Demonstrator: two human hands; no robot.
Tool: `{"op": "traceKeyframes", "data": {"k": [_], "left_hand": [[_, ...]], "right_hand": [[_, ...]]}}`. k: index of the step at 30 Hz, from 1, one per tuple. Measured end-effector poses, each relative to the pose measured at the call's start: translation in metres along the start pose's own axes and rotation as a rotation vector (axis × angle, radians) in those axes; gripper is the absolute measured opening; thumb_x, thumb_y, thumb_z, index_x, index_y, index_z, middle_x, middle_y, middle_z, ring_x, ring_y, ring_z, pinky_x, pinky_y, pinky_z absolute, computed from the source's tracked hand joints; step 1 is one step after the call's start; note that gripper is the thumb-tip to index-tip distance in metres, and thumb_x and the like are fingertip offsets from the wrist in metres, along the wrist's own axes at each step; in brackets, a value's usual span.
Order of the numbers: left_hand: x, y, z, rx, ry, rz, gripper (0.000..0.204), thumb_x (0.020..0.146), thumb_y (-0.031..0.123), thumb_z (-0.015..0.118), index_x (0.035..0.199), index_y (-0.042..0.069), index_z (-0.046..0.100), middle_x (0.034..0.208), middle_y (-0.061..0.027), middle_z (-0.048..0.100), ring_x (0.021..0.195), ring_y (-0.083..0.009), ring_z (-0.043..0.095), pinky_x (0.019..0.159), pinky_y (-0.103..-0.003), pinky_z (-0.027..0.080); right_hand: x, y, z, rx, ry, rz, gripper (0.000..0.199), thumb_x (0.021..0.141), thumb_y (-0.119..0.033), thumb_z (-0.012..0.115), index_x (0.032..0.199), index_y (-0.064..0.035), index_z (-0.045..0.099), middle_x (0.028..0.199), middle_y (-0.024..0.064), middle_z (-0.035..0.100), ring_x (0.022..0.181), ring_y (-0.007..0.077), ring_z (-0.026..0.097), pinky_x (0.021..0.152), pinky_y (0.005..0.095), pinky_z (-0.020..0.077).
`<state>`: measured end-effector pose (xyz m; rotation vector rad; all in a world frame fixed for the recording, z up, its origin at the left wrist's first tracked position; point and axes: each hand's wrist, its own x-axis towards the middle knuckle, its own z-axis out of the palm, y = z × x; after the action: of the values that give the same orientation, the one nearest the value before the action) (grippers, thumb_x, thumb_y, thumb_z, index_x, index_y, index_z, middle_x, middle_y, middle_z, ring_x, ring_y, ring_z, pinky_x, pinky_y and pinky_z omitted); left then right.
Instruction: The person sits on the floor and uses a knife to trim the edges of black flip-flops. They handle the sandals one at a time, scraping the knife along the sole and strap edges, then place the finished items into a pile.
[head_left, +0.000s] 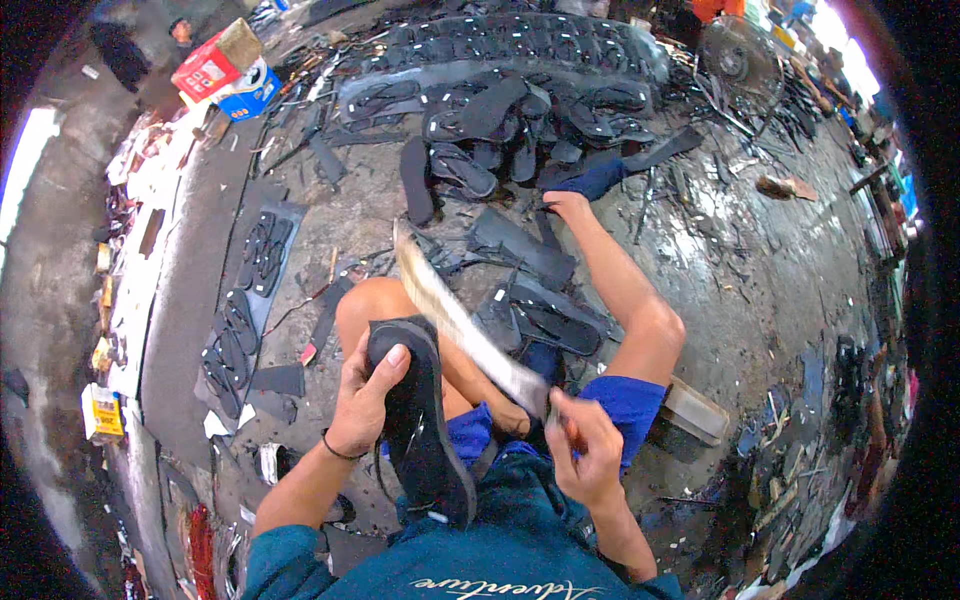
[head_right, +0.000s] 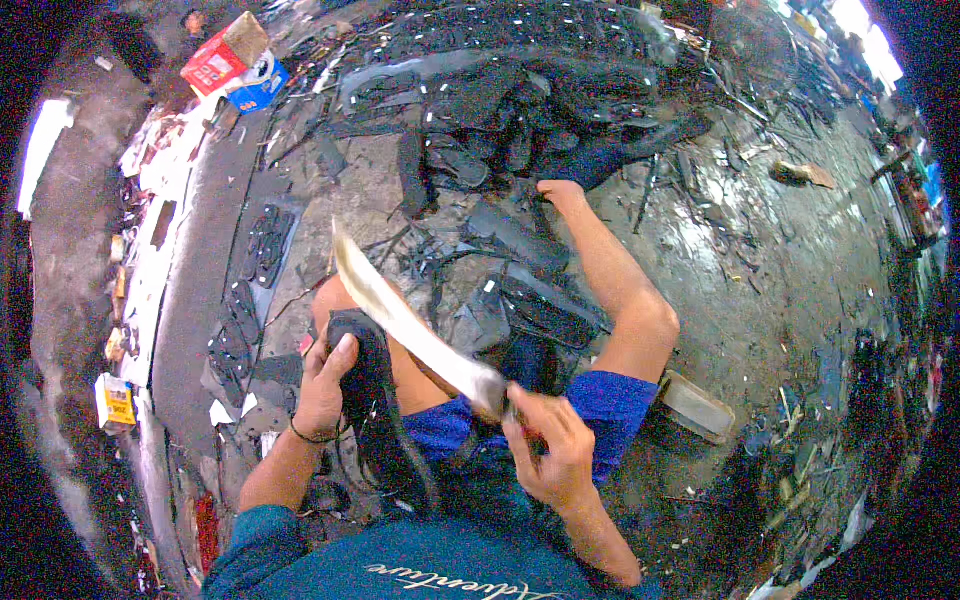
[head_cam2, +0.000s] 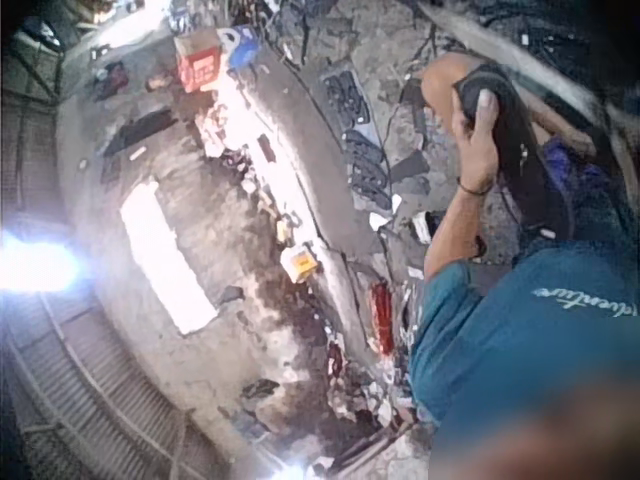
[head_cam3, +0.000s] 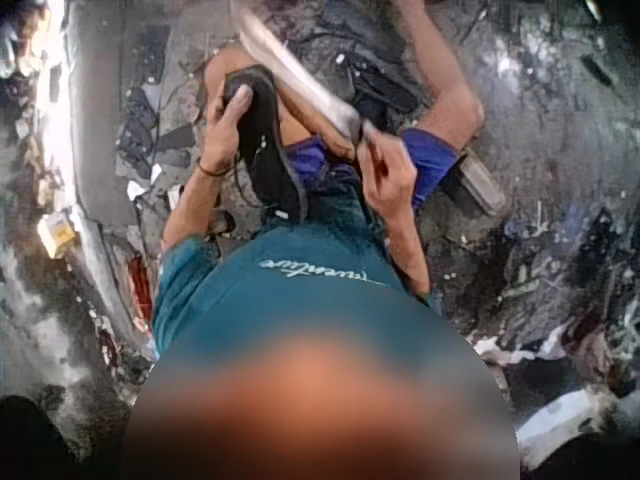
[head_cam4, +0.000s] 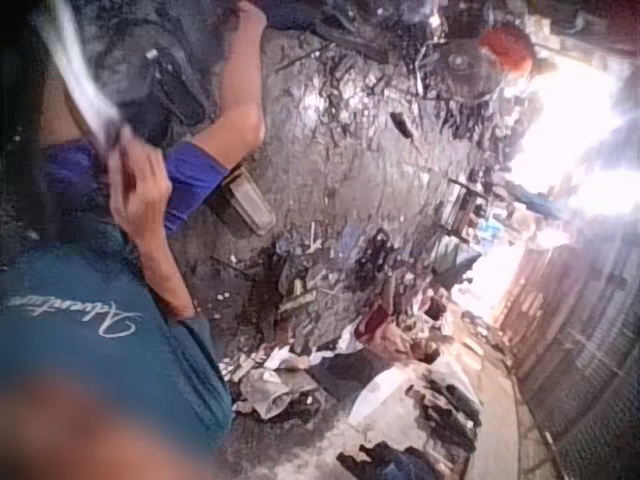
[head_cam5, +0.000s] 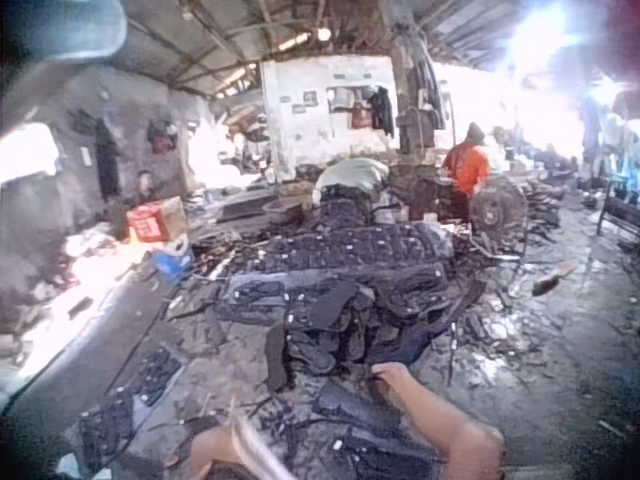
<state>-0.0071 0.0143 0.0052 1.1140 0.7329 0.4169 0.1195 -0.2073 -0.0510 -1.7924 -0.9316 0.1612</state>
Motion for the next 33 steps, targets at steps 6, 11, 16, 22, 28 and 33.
{"op": "traceKeyframes", "data": {"k": [6,11,16,22,28,33], "left_hand": [[-0.009,-0.026,-0.024,-0.004,-0.016,-0.115,0.031,0.099,0.023,0.047,0.122,0.003,0.048,0.103,-0.0056,0.059,0.09,-0.0134,0.06,0.079,-0.03,0.052],[-0.013,-0.036,-0.025,0.009,-0.219,-0.056,0.03,0.095,0.018,0.052,0.12,0.002,0.048,0.107,-0.0055,0.059,0.098,-0.0127,0.057,0.086,-0.027,0.047],[-0.018,-0.024,-0.014,-0.179,-0.343,-0.208,0.035,0.091,0.013,0.055,0.119,-0.002,0.041,0.103,-0.0144,0.061,0.085,-0.0271,0.067,0.074,-0.04,0.058],[-0.02,-0.038,-0.011,0.204,-0.399,-0.102,0.062,0.086,0.027,0.065,0.128,0.007,0.024,0.097,-0.0172,0.06,0.074,-0.0347,0.067,0.063,-0.048,0.059],[-0.027,-0.006,0.03,0.21,-0.499,-0.115,0.035,0.087,0.016,0.066,0.116,-0.001,0.055,0.11,-0.0078,0.061,0.103,-0.017,0.057,0.093,-0.032,0.042],[-0.038,-0.007,0.042,0.201,-0.523,-0.167,0.032,0.087,0.018,0.068,0.112,-0.001,0.059,0.109,-0.0075,0.061,0.103,-0.0166,0.056,0.092,-0.032,0.042]], "right_hand": [[-0.061,0.017,0.0,0.049,-0.223,0.096,0.032,0.075,-0.017,0.077,0.103,-0.0037,0.067,0.083,0.01,0.067,0.059,0.0189,0.059,0.054,0.0292,0.0491],[-0.044,0.015,-0.006,-0.136,-0.084,-0.073,0.035,0.073,-0.022,0.078,0.102,-0.0039,0.067,0.085,0.0087,0.067,0.06,0.0209,0.06,0.052,0.0306,0.048],[-0.025,-0.007,-0.035,-0.137,-0.196,0.016,0.034,0.073,-0.023,0.079,0.101,-0.0061,0.068,0.085,0.0087,0.067,0.06,0.0218,0.06,0.054,0.0313,0.0501],[0.003,-0.041,-0.065,-0.171,-0.295,0.08,0.033,0.074,-0.023,0.078,0.101,-0.0071,0.069,0.08,0.0081,0.067,0.062,0.0211,0.064,0.054,0.0322,0.0523],[0.04,-0.072,-0.097,-0.166,-0.463,0.171,0.027,0.08,-0.027,0.074,0.098,-0.0085,0.069,0.068,0.0052,0.064,0.056,0.0207,0.064,0.051,0.0324,0.0524],[0.05,-0.079,-0.099,-0.145,-0.496,0.091,0.024,0.082,-0.026,0.072,0.095,-0.0063,0.068,0.065,0.0091,0.062,0.054,0.0254,0.062,0.05,0.0347,0.0499]]}}
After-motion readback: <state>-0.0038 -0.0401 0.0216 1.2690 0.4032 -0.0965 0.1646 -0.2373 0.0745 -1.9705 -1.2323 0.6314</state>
